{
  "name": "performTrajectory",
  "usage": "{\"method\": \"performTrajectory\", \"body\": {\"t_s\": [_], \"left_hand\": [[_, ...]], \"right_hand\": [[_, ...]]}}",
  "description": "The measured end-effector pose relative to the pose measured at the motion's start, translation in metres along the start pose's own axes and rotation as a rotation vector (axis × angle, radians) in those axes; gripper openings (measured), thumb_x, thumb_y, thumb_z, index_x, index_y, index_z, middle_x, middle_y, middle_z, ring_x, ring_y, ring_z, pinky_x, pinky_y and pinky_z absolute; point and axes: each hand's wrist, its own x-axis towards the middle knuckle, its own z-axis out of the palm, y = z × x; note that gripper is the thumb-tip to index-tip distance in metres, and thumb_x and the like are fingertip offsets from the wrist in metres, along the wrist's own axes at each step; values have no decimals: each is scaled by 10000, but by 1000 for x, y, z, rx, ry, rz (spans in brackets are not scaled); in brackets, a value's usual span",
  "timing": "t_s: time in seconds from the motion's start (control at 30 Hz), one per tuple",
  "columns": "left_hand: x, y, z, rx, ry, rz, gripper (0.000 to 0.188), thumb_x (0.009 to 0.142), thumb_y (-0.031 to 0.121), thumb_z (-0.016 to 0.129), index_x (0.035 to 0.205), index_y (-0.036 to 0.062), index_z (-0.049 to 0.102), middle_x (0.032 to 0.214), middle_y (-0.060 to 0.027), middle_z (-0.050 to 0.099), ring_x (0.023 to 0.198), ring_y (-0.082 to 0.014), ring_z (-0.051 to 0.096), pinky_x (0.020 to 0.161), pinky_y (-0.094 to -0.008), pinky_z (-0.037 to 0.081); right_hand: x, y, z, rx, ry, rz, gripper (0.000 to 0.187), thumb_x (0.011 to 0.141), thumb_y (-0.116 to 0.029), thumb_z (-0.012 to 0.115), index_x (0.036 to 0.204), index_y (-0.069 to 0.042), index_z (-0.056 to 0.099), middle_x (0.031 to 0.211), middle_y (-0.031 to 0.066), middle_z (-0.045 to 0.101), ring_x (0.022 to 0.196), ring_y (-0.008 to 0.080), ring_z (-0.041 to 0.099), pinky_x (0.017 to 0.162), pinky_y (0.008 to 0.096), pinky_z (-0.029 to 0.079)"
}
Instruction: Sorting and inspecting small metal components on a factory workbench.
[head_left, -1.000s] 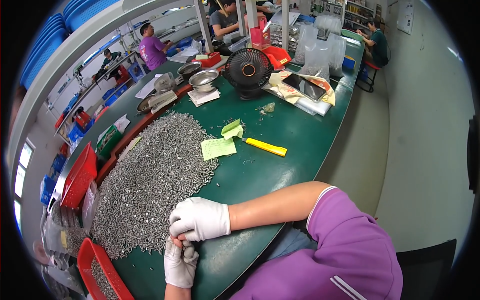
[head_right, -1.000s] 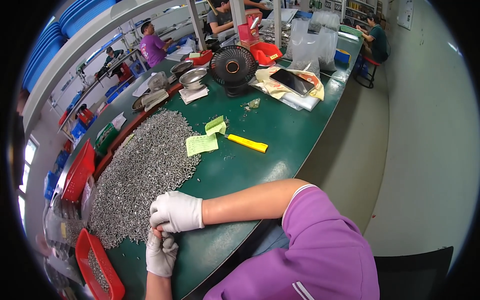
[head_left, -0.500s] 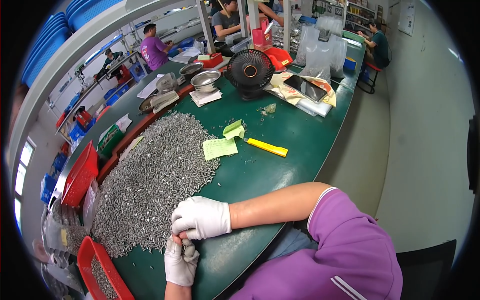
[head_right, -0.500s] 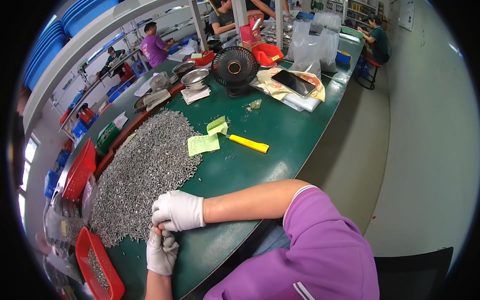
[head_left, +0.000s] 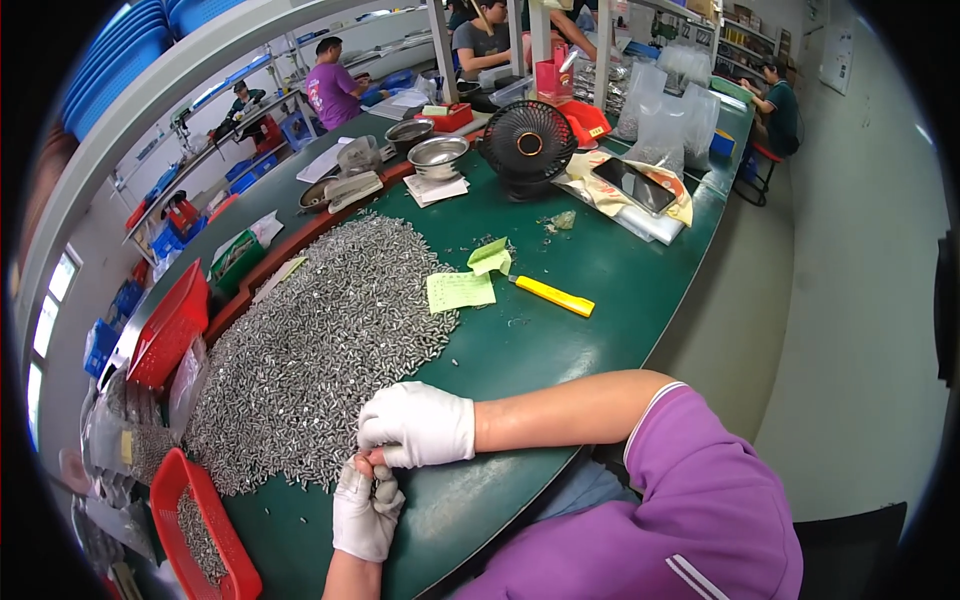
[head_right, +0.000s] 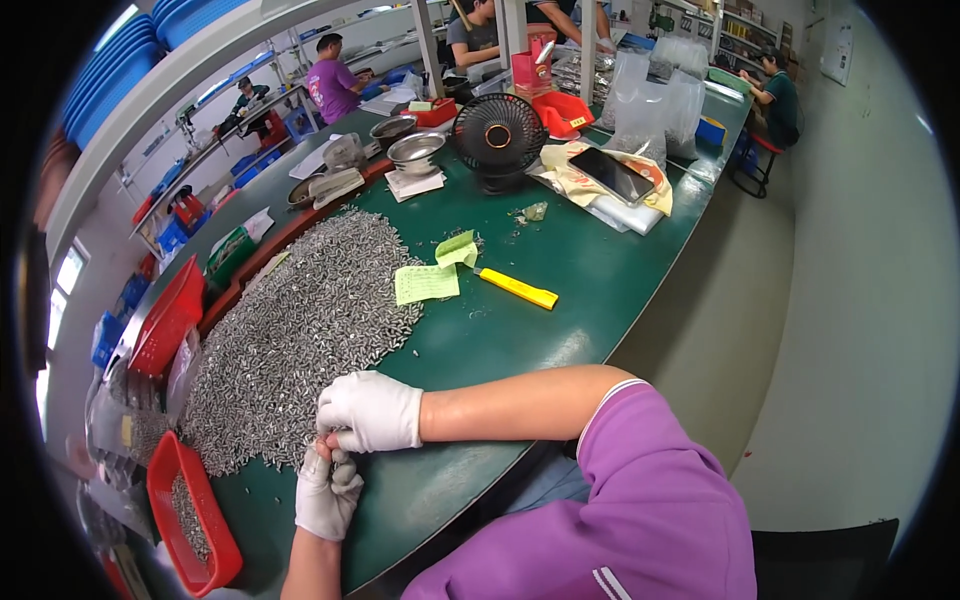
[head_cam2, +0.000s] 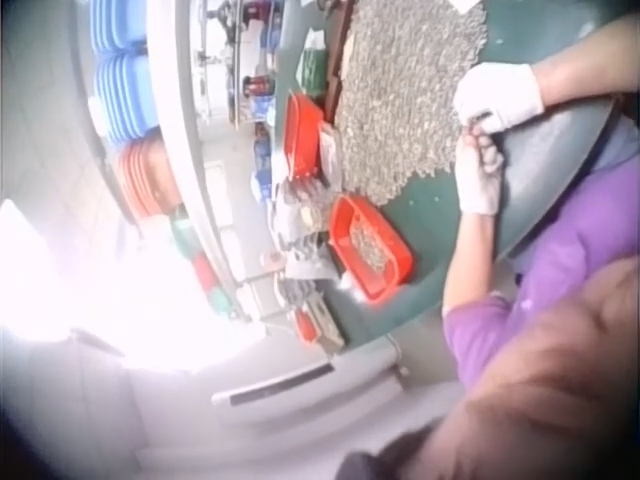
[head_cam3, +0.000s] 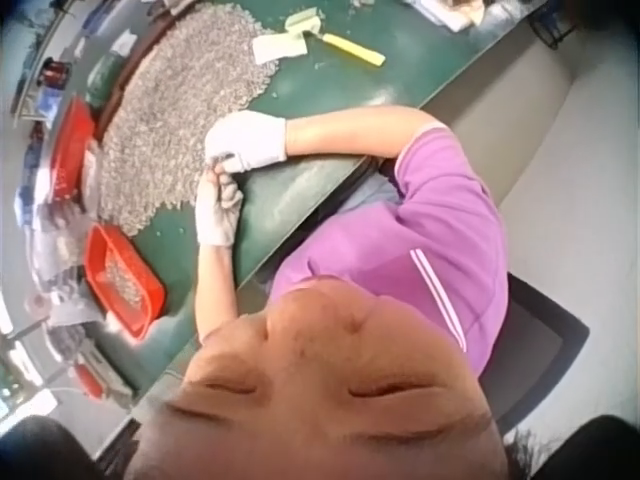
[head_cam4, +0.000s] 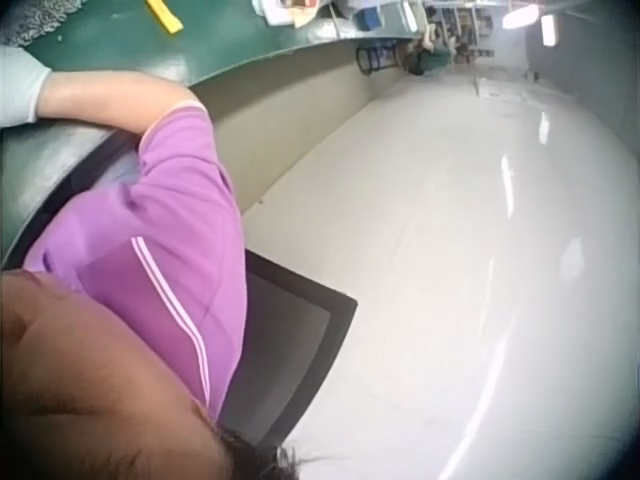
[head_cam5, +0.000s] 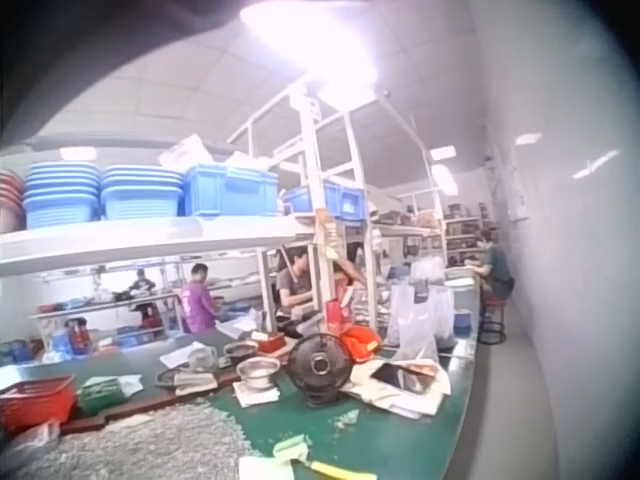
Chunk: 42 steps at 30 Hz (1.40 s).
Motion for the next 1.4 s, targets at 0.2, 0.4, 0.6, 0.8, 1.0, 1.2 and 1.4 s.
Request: {"method": "performTrajectory", "body": {"t_s": [0.2, 0.4, 0.6, 0.8, 1.0, 1.2, 1.4], "left_hand": [[-2, -1, 0, -62, -26, -24, 183, 930, 299, 602, 1015, 142, 566, 806, 33, 578, 547, -55, 388, 501, -194, 310], [-1, 0, -3, -79, -59, -17, 180, 937, 306, 592, 978, 132, 579, 804, 21, 564, 569, -71, 413, 510, -209, 331], [3, 0, -4, -129, -114, 28, 121, 937, 223, 604, 1006, 127, 577, 833, 12, 575, 590, -69, 415, 528, -201, 342], [-3, -1, -5, -156, -142, 22, 88, 902, 194, 653, 961, 170, 593, 829, 31, 568, 595, -54, 413, 530, -188, 325], [-3, -5, -2, -149, -153, 33, 119, 891, 143, 664, 926, 166, 553, 818, 21, 530, 600, -58, 395, 540, -195, 321], [-1, -3, -2, -153, -137, 34, 136, 896, 125, 654, 951, 165, 535, 843, 14, 541, 623, -67, 407, 562, -198, 336], [2, 0, -8, -212, -156, 5, 200, 936, 319, 576, 997, 130, 555, 886, 3, 559, 642, -95, 413, 585, -225, 348]], "right_hand": [[-1, -2, -2, 18, 12, -57, 160, 811, -259, 654, 901, -127, 645, 891, 63, 622, 831, 292, 611, 712, 402, 504], [4, 1, -6, -21, 24, -76, 165, 800, -260, 674, 847, -108, 629, 867, 63, 628, 822, 283, 619, 719, 391, 507], [7, 15, -15, -59, 50, 7, 126, 775, -159, 683, 876, -89, 654, 875, 73, 644, 828, 295, 616, 730, 401, 504], [7, 10, -8, -36, 22, 21, 128, 759, -152, 695, 866, -90, 663, 864, 73, 645, 821, 292, 621, 721, 397, 506], [3, 11, -6, -33, 29, 24, 121, 759, -145, 697, 869, -101, 670, 853, 69, 645, 813, 285, 620, 719, 386, 506], [6, 12, -7, -47, 3, 32, 116, 758, -135, 699, 864, -100, 667, 847, 68, 641, 822, 284, 619, 724, 384, 504], [7, 12, -7, -68, -26, 30, 101, 769, -159, 695, 862, -124, 675, 858, 54, 652, 809, 270, 624, 717, 383, 511]]}}
